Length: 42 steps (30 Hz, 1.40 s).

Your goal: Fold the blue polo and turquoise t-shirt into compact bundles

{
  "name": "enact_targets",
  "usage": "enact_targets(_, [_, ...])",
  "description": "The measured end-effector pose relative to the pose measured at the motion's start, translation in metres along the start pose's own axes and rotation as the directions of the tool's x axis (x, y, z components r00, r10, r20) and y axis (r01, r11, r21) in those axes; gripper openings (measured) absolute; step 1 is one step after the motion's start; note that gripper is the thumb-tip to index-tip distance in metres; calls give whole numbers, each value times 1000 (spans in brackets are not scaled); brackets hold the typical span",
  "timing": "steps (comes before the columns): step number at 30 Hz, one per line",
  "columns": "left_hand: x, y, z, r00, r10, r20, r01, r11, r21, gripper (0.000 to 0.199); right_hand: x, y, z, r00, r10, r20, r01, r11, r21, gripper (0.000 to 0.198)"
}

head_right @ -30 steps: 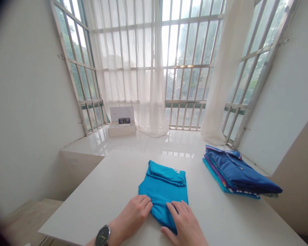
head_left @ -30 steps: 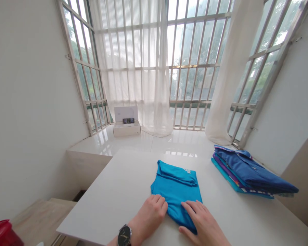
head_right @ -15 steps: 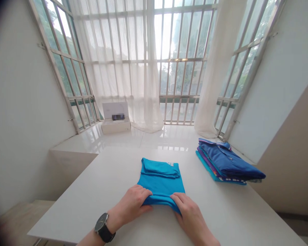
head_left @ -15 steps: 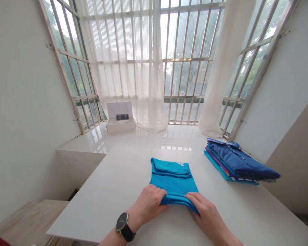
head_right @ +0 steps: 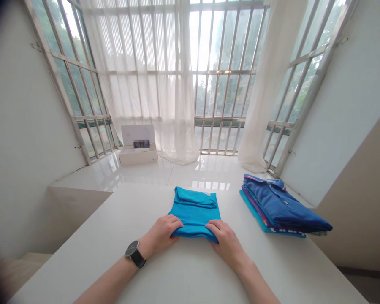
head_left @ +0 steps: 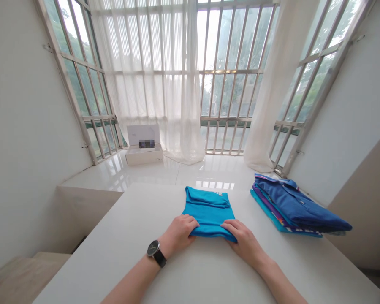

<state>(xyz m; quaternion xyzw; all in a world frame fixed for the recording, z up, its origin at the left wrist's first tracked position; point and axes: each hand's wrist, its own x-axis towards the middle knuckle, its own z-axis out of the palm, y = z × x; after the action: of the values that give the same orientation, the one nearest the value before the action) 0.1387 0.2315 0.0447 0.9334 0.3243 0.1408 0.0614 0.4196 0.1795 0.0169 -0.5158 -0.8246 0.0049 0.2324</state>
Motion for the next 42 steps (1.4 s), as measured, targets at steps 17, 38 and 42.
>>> enact_targets(17, [-8, -11, -2, 999, -2, 33, 10, 965, -261, 36, -14, 18, -7, 999, -22, 32, 18, 992, 124, 27])
enact_targets(38, [-8, -17, -3, 991, -127, -36, 111, 949, -295, 7, -14, 8, -17, 977, 206, 57, -213, 907, 364, 24])
enact_targets(42, [-6, -18, -4, 980, -195, -29, 172, 919, -356, 20, -12, 9, -14, 968, 250, 27, -241, 889, 390, 29])
